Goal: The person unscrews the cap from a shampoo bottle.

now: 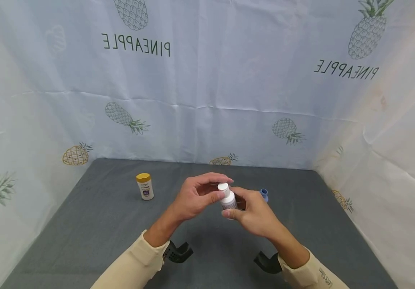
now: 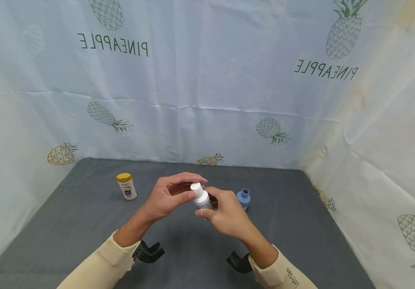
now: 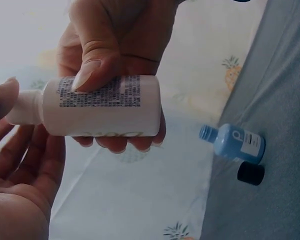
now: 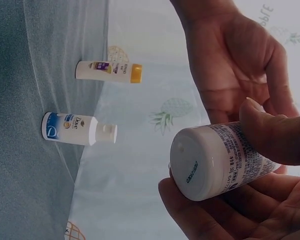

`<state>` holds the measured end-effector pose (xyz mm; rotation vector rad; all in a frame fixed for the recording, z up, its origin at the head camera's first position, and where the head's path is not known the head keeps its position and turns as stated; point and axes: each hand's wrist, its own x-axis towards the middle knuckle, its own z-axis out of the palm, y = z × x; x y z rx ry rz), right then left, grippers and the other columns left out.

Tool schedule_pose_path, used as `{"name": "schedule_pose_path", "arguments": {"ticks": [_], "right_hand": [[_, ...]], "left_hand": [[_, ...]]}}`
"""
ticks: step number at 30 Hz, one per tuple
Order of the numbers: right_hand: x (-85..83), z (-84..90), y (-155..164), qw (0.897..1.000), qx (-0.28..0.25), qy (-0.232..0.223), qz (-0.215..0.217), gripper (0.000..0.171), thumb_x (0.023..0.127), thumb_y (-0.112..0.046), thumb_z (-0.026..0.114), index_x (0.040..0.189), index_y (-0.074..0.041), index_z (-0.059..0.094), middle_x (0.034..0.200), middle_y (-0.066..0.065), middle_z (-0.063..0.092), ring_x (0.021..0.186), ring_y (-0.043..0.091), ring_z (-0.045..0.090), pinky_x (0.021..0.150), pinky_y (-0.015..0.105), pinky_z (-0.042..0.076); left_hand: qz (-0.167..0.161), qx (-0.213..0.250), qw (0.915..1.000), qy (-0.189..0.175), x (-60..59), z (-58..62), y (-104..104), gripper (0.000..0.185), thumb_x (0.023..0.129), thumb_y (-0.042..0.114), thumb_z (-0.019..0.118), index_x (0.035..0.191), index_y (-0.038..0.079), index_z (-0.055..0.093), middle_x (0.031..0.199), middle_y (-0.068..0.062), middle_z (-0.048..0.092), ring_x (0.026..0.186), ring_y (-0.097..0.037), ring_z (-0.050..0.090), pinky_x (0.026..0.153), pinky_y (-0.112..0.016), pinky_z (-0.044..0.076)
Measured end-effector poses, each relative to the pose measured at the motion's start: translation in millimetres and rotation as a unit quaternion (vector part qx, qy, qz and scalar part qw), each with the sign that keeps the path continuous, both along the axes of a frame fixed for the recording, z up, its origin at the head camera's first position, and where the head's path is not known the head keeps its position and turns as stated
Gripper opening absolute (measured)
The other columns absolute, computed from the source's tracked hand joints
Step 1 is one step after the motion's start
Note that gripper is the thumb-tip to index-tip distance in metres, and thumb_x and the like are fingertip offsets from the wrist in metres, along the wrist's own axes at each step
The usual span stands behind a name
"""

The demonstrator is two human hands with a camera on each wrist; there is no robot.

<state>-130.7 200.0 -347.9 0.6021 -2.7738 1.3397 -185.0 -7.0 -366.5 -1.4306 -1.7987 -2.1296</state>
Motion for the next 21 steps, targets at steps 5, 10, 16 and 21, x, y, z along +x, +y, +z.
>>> {"name": "schedule_pose_path", "arguments": {"ticks": [5, 10, 16, 21], "right_hand": [[0.3, 0.7, 0.7, 1.0, -0.003, -0.005, -0.001, 0.041, 0.092, -0.013, 0.08, 0.131, -0.006, 0.067, 0.117, 0.01, 0.074, 0.104, 0.021, 0.074, 0.087, 0.034, 0.063], [0.3, 0.7, 1.5, 1.0, -0.002, -0.001, 0.004, 0.044, 0.092, -0.014, 0.08, 0.134, -0.007, 0.067, 0.119, 0.01, 0.074, 0.104, 0.021, 0.074, 0.087, 0.033, 0.063], [0.7, 0.1, 2.0, 1.0, 0.0, -0.002, 0.01, 0.044, 0.093, -0.017, 0.08, 0.133, -0.007, 0.066, 0.119, 0.01, 0.073, 0.103, 0.019, 0.073, 0.085, 0.029, 0.062], [1.7, 0.0, 3.2, 1.0, 0.004, -0.001, 0.01, 0.041, 0.093, -0.016, 0.079, 0.131, -0.008, 0.067, 0.118, 0.009, 0.073, 0.102, 0.019, 0.073, 0.084, 0.028, 0.061]], "left_hand": [[-0.014, -0.02, 0.9997, 0.004, -2.3, 3.7, -4.6, 0.033, 0.097, -0.006, 0.067, 0.129, -0.013, 0.063, 0.129, -0.037, 0.064, 0.115, -0.012, 0.071, 0.101, -0.031, 0.059], [0.018, -0.073, 0.9971, 0.012, -2.7, 9.9, -9.6, 0.035, 0.095, -0.004, 0.071, 0.13, -0.007, 0.066, 0.127, -0.027, 0.069, 0.113, -0.015, 0.072, 0.099, -0.033, 0.061], [0.021, -0.137, 0.9887, 0.056, -5.8, 20.3, -11.6, 0.033, 0.097, -0.001, 0.07, 0.129, -0.003, 0.068, 0.122, -0.019, 0.067, 0.107, -0.017, 0.068, 0.095, -0.037, 0.062], [0.006, -0.207, 0.9727, 0.105, -11.8, 38.1, -12.9, 0.028, 0.095, 0.004, 0.074, 0.123, 0.001, 0.072, 0.115, -0.011, 0.069, 0.101, -0.012, 0.068, 0.094, -0.029, 0.062]]}}
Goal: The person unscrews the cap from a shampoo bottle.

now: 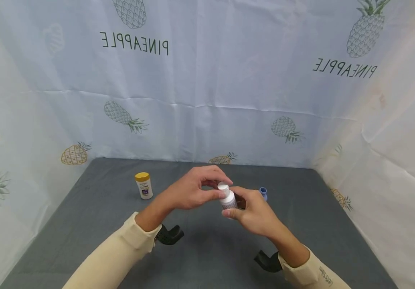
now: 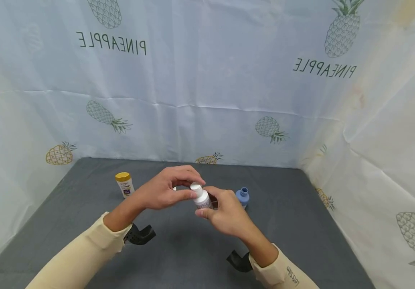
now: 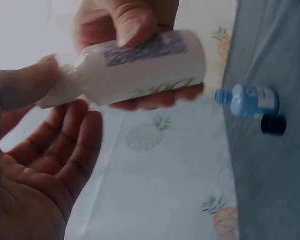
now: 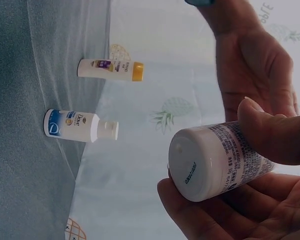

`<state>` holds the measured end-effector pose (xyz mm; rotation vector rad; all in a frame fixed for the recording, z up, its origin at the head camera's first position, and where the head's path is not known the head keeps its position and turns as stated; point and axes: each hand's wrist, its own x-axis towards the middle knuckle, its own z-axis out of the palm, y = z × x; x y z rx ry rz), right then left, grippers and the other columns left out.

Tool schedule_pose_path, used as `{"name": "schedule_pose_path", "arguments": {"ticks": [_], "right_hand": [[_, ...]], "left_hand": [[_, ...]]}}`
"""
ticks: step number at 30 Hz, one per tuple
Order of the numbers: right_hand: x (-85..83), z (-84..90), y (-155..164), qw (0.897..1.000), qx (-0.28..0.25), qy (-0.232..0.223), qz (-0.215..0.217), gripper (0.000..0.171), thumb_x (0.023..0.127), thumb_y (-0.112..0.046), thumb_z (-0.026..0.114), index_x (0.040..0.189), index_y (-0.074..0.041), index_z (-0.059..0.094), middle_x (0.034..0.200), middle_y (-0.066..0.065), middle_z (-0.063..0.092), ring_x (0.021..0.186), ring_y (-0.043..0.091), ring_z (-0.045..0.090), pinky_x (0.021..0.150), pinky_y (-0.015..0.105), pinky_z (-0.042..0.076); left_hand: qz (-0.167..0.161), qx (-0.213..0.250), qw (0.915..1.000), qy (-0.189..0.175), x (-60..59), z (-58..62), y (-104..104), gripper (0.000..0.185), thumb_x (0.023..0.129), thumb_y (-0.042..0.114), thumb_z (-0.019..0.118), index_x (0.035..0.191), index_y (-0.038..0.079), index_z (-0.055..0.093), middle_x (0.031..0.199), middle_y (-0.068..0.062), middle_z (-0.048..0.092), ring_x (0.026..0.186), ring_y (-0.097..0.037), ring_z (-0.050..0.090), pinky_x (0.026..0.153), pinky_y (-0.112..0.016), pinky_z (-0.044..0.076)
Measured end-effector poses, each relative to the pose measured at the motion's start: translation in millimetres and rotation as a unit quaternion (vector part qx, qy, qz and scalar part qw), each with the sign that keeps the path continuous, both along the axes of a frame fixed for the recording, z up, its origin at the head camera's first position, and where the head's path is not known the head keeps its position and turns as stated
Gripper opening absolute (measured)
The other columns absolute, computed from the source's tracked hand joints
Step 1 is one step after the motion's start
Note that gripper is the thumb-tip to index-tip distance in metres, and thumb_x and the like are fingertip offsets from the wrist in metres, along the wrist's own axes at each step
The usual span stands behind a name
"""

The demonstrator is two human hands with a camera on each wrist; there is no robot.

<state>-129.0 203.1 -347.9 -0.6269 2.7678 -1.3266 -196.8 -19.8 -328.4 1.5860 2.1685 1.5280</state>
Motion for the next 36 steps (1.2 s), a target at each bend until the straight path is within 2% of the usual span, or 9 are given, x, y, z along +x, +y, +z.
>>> {"name": "schedule_pose_path", "arguments": {"ticks": [3, 6, 10, 14, 20, 25, 29, 36], "right_hand": [[0.6, 0.3, 1.1, 1.0, 0.002, -0.002, -0.002, 0.043, 0.093, -0.016, 0.08, 0.133, -0.009, 0.066, 0.119, 0.009, 0.073, 0.101, 0.018, 0.073, 0.084, 0.029, 0.062], [1.1, 0.6, 2.1, 1.0, 0.003, -0.002, -0.004, 0.045, 0.093, -0.015, 0.08, 0.135, -0.009, 0.066, 0.119, 0.01, 0.073, 0.1, 0.017, 0.073, 0.083, 0.03, 0.061], [1.0, 1.3, 1.8, 1.0, 0.004, -0.003, -0.005, 0.045, 0.092, -0.014, 0.08, 0.134, -0.008, 0.066, 0.117, 0.01, 0.074, 0.097, 0.016, 0.073, 0.08, 0.029, 0.061], [0.9, 1.9, 1.4, 1.0, 0.002, -0.006, -0.005, 0.045, 0.093, -0.014, 0.079, 0.134, -0.007, 0.065, 0.116, 0.01, 0.074, 0.096, 0.016, 0.074, 0.08, 0.029, 0.061], [1.4, 3.7, 2.3, 1.0, 0.003, -0.012, -0.012, 0.046, 0.094, -0.017, 0.079, 0.136, -0.008, 0.064, 0.118, 0.011, 0.073, 0.1, 0.018, 0.075, 0.081, 0.029, 0.062], [2.0, 4.6, 3.3, 1.0, 0.003, -0.018, -0.023, 0.048, 0.093, -0.017, 0.079, 0.138, -0.007, 0.064, 0.121, 0.012, 0.073, 0.101, 0.02, 0.075, 0.081, 0.03, 0.062], [2.3, 4.6, 4.7, 0.999, 0.003, -0.014, -0.033, 0.048, 0.092, -0.016, 0.08, 0.136, -0.006, 0.064, 0.12, 0.012, 0.074, 0.099, 0.019, 0.076, 0.081, 0.031, 0.062], [1.9, 3.6, 5.3, 0.999, 0.004, -0.008, -0.044, 0.049, 0.09, -0.014, 0.082, 0.135, -0.005, 0.066, 0.117, 0.011, 0.075, 0.095, 0.017, 0.075, 0.079, 0.029, 0.061]], "left_hand": [[0.007, -0.055, 0.9975, 0.043, -1.8, 14.0, -1.0, 0.024, 0.095, 0.009, 0.076, 0.118, 0.004, 0.074, 0.112, -0.007, 0.072, 0.097, -0.01, 0.069, 0.09, -0.025, 0.061], [0.02, -0.115, 0.99, 0.08, -2.8, 26.9, -0.9, 0.023, 0.095, 0.013, 0.078, 0.117, 0.008, 0.075, 0.11, -0.002, 0.074, 0.094, -0.006, 0.069, 0.088, -0.021, 0.06], [0.023, -0.173, 0.9797, 0.099, -4.5, 41.1, 1.3, 0.022, 0.094, 0.018, 0.079, 0.114, 0.009, 0.076, 0.105, 0.001, 0.075, 0.088, -0.002, 0.067, 0.083, -0.019, 0.058], [0.021, -0.202, 0.9732, 0.108, -6.8, 50.9, 4.7, 0.021, 0.092, 0.022, 0.082, 0.108, 0.011, 0.076, 0.097, 0.003, 0.075, 0.081, -0.001, 0.064, 0.076, -0.018, 0.056], [0.019, -0.215, 0.9684, 0.126, -9.3, 57.0, 8.3, 0.023, 0.094, 0.025, 0.079, 0.113, 0.011, 0.079, 0.099, 0.003, 0.076, 0.079, -0.004, 0.059, 0.073, -0.02, 0.054], [0.031, -0.214, 0.9709, 0.103, -8.8, 58.1, 6.5, 0.016, 0.093, 0.026, 0.081, 0.104, 0.014, 0.079, 0.092, 0.006, 0.075, 0.076, -0.004, 0.06, 0.071, -0.021, 0.054], [0.043, -0.202, 0.9759, 0.071, -9.6, 56.9, 3.7, 0.015, 0.089, 0.025, 0.085, 0.094, 0.014, 0.077, 0.085, 0.006, 0.074, 0.073, -0.004, 0.062, 0.069, -0.022, 0.056], [0.056, -0.175, 0.983, 0.006, -12.7, 48.7, -2.6, 0.019, 0.084, 0.022, 0.089, 0.088, 0.013, 0.073, 0.083, 0.002, 0.073, 0.071, -0.008, 0.064, 0.066, -0.025, 0.057]]}}
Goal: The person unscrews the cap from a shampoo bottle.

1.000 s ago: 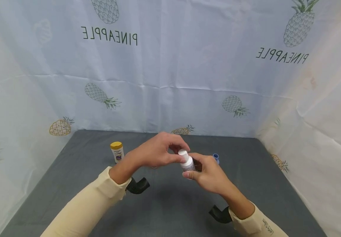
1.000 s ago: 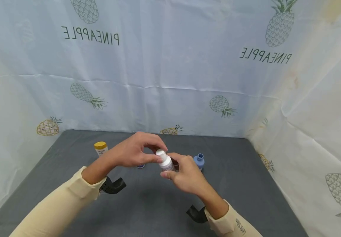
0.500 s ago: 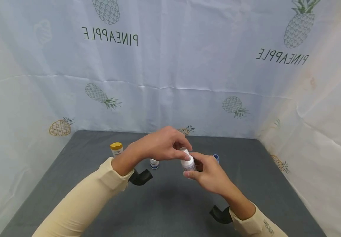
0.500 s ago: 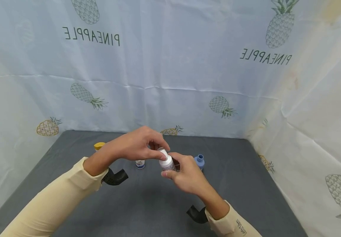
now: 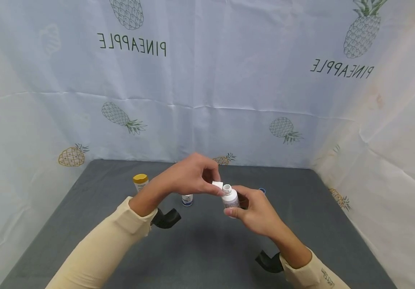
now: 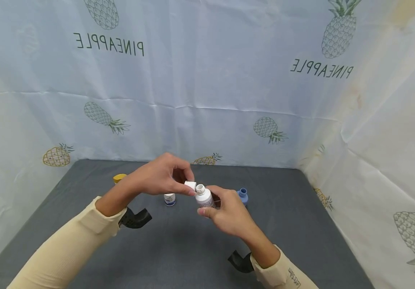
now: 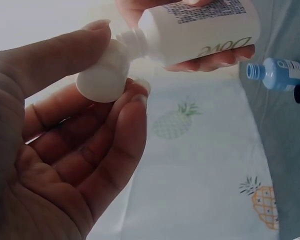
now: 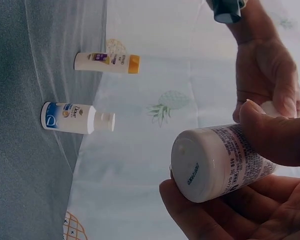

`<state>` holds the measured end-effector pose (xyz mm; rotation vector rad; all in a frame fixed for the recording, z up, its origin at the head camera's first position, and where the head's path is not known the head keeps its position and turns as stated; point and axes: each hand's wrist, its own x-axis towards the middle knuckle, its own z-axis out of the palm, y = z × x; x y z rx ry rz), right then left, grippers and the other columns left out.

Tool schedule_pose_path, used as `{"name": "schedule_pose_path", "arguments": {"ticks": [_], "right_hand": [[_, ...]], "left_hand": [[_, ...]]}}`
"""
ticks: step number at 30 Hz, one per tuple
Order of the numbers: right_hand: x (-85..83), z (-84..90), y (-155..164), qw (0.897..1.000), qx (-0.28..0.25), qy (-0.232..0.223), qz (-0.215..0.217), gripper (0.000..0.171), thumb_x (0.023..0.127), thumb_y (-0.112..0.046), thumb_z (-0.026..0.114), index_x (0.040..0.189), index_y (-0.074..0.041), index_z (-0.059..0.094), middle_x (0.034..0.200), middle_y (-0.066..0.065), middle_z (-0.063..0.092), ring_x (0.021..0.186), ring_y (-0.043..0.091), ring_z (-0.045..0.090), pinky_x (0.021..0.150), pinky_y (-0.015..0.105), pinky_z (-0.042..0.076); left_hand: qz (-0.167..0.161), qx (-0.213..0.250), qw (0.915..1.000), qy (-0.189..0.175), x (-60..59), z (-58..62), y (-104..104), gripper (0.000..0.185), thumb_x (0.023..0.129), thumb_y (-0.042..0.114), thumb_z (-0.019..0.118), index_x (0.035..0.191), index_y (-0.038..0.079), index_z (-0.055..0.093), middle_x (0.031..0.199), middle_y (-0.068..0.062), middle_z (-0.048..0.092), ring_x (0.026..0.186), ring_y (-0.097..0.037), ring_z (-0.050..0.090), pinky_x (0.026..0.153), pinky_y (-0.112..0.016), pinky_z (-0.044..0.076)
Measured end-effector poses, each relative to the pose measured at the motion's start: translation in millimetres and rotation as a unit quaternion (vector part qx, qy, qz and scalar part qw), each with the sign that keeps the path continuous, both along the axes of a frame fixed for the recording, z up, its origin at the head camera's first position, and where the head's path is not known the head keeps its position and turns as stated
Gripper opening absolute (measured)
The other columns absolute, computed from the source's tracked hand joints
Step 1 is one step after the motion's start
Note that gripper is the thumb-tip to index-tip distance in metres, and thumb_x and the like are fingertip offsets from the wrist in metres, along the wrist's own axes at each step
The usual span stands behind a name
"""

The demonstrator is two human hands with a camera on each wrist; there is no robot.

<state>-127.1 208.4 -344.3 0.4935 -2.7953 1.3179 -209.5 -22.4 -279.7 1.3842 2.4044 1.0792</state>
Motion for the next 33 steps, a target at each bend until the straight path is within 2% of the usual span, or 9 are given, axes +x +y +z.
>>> {"name": "schedule_pose_path", "arguments": {"ticks": [4, 8, 11, 15, 22, 27, 33], "right_hand": [[-0.1, -0.2, -0.6, 1.0, -0.004, 0.003, -0.002, 0.048, 0.089, -0.013, 0.082, 0.134, -0.005, 0.066, 0.116, 0.011, 0.075, 0.093, 0.015, 0.075, 0.079, 0.027, 0.06], [-0.5, -1.9, -0.9, 1.0, -0.012, 0.01, 0.0, 0.048, 0.089, -0.011, 0.082, 0.134, -0.004, 0.066, 0.114, 0.011, 0.075, 0.092, 0.016, 0.075, 0.079, 0.027, 0.06], [-0.9, -3.8, -1.3, 1.0, -0.018, 0.015, -0.002, 0.047, 0.089, -0.01, 0.081, 0.133, -0.003, 0.066, 0.114, 0.012, 0.075, 0.095, 0.017, 0.075, 0.081, 0.029, 0.062], [-1.4, -6.0, -2.2, 0.999, -0.031, 0.021, -0.006, 0.048, 0.089, -0.008, 0.081, 0.134, -0.004, 0.066, 0.115, 0.012, 0.074, 0.097, 0.018, 0.075, 0.084, 0.031, 0.062], [-3.5, -10.7, -3.6, 0.998, -0.047, 0.036, -0.004, 0.048, 0.089, -0.007, 0.081, 0.134, -0.004, 0.066, 0.116, 0.013, 0.074, 0.1, 0.02, 0.075, 0.088, 0.033, 0.063], [-5.5, -13.3, -5.5, 0.998, -0.052, 0.031, -0.012, 0.048, 0.088, -0.006, 0.082, 0.134, -0.006, 0.066, 0.115, 0.011, 0.074, 0.098, 0.018, 0.074, 0.087, 0.029, 0.062], [-7.5, -17.6, -5.8, 0.997, -0.062, 0.036, -0.013, 0.048, 0.089, -0.006, 0.081, 0.135, -0.001, 0.065, 0.119, 0.016, 0.073, 0.101, 0.022, 0.076, 0.086, 0.03, 0.063]], "left_hand": [[0.0, 0.034, 0.9986, -0.041, -1.9, -7.7, -4.7, 0.021, 0.084, 0.017, 0.088, 0.097, 0.01, 0.073, 0.095, -0.003, 0.075, 0.08, -0.011, 0.069, 0.075, -0.028, 0.06], [-0.002, 0.056, 0.9971, -0.051, -2.3, -16.8, -8.5, 0.035, 0.09, 0.015, 0.083, 0.121, 0.004, 0.073, 0.117, -0.01, 0.076, 0.1, -0.016, 0.074, 0.091, -0.031, 0.062], [0.002, 0.071, 0.9963, -0.05, 0.1, -24.3, -9.8, 0.038, 0.096, 0.014, 0.076, 0.131, 0.002, 0.07, 0.125, -0.013, 0.074, 0.105, -0.019, 0.075, 0.092, -0.032, 0.062], [0.024, 0.092, 0.9937, -0.06, 5.6, -35.0, -8.4, 0.035, 0.1, 0.013, 0.07, 0.133, 0.003, 0.069, 0.125, -0.013, 0.074, 0.104, -0.018, 0.075, 0.088, -0.031, 0.062], [0.06, 0.151, 0.9829, -0.086, 12.8, -53.9, -4.6, 0.038, 0.097, 0.009, 0.073, 0.134, 0.002, 0.067, 0.129, -0.016, 0.07, 0.113, -0.027, 0.075, 0.092, -0.031, 0.063], [0.072, 0.183, 0.9768, -0.084, 15.5, -63.5, -1.3, 0.033, 0.096, 0.008, 0.075, 0.128, 0.003, 0.07, 0.121, -0.014, 0.071, 0.115, -0.029, 0.074, 0.094, -0.031, 0.062], [0.1, 0.196, 0.9733, -0.065, 17.2, -72.1, 3.7, 0.029, 0.094, 0.006, 0.076, 0.122, 0.0, 0.071, 0.116, -0.014, 0.071, 0.111, -0.029, 0.075, 0.094, -0.031, 0.062]]}}
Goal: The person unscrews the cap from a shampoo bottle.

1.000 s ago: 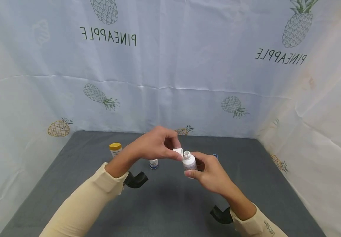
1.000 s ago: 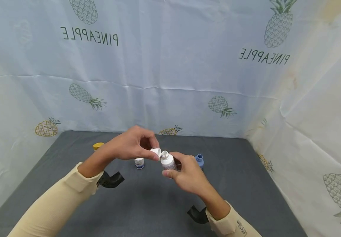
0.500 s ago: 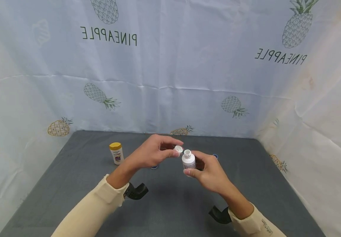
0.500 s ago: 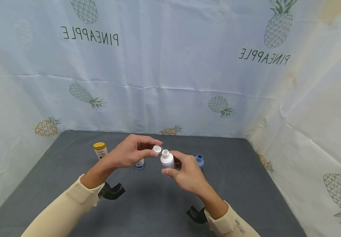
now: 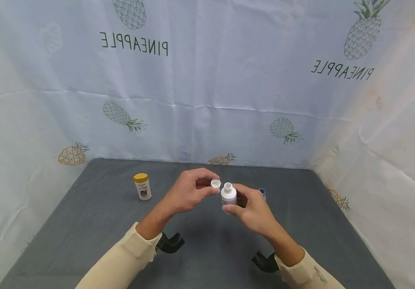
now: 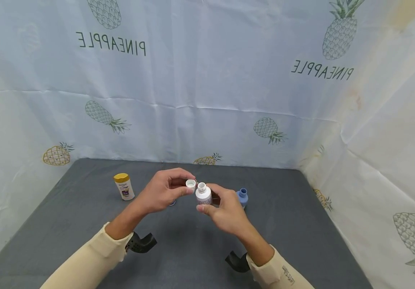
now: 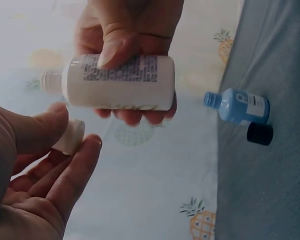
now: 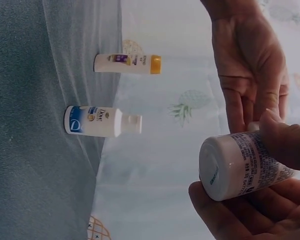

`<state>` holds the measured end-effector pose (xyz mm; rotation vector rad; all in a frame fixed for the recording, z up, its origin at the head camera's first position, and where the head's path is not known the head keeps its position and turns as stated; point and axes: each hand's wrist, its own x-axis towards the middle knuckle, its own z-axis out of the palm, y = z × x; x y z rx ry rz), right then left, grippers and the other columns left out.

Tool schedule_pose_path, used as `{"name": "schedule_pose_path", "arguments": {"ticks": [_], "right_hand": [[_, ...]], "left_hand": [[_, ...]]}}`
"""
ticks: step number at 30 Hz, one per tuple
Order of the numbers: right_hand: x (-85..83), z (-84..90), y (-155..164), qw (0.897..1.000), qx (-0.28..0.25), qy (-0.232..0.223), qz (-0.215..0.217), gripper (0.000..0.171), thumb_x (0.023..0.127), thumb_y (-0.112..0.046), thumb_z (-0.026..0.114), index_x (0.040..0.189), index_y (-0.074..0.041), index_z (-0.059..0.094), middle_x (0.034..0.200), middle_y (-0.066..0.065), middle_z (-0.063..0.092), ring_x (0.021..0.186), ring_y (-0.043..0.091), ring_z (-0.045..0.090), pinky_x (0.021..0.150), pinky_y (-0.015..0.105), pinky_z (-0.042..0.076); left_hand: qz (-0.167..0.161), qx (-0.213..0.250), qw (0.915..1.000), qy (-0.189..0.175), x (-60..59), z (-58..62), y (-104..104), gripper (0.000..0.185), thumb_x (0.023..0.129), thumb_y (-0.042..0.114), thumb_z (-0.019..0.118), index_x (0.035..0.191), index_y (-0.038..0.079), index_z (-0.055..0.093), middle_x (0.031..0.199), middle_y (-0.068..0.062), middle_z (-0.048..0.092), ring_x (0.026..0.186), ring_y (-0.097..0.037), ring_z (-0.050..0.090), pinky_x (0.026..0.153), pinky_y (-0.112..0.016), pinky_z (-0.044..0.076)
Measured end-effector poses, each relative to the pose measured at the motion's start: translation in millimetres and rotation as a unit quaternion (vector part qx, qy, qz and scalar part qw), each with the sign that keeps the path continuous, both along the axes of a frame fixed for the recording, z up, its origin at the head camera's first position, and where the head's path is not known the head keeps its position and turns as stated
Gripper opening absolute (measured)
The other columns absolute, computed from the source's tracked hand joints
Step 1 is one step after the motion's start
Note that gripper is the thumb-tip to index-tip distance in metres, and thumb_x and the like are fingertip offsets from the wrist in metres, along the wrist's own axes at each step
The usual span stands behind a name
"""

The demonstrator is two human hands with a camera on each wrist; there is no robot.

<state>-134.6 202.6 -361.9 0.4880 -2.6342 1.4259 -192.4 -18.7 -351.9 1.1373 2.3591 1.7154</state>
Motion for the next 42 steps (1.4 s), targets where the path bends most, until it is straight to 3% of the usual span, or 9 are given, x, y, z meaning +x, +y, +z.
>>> {"name": "schedule_pose_path", "arguments": {"ticks": [9, 21, 35, 42], "right_hand": [[-7.7, -8.2, 0.5, 1.0, -0.017, 0.0, -0.016, 0.047, 0.088, -0.003, 0.081, 0.133, -0.003, 0.066, 0.117, 0.015, 0.074, 0.098, 0.02, 0.075, 0.082, 0.025, 0.061], [-23.6, -23.6, 4.1, 0.999, -0.031, 0.009, -0.028, 0.042, 0.089, -0.001, 0.08, 0.129, 0.0, 0.067, 0.114, 0.017, 0.074, 0.096, 0.021, 0.074, 0.079, 0.024, 0.061], [-39.5, -34.7, 2.5, 0.996, -0.037, -0.005, -0.079, 0.044, 0.089, 0.0, 0.08, 0.131, -0.001, 0.067, 0.121, 0.019, 0.075, 0.112, 0.032, 0.074, 0.094, 0.044, 0.062], [-49.4, -43.2, 1.9, 0.995, -0.047, 0.008, -0.092, 0.048, 0.088, 0.004, 0.079, 0.134, 0.002, 0.066, 0.126, 0.022, 0.073, 0.119, 0.036, 0.072, 0.098, 0.049, 0.06]], "left_hand": [[0.067, -0.02, 0.9975, 0.012, 0.1, -9.9, 8.4, 0.026, 0.092, 0.009, 0.079, 0.117, 0.005, 0.075, 0.114, -0.009, 0.075, 0.104, -0.025, 0.077, 0.091, -0.033, 0.063], [0.141, -0.034, 0.9894, -0.007, -3.8, -22.0, 18.4, 0.027, 0.089, 0.012, 0.082, 0.116, 0.01, 0.077, 0.109, -0.005, 0.078, 0.096, -0.019, 0.076, 0.085, -0.038, 0.064], [0.183, -0.026, 0.9826, -0.015, -14.3, -40.1, 30.5, 0.026, 0.09, 0.009, 0.081, 0.116, 0.006, 0.077, 0.109, -0.008, 0.078, 0.1, -0.025, 0.077, 0.086, -0.043, 0.064], [0.195, -0.026, 0.9802, -0.023, -19.6, -47.0, 35.4, 0.028, 0.09, 0.007, 0.08, 0.117, 0.003, 0.076, 0.111, -0.011, 0.077, 0.103, -0.027, 0.077, 0.088, -0.044, 0.064]]}}
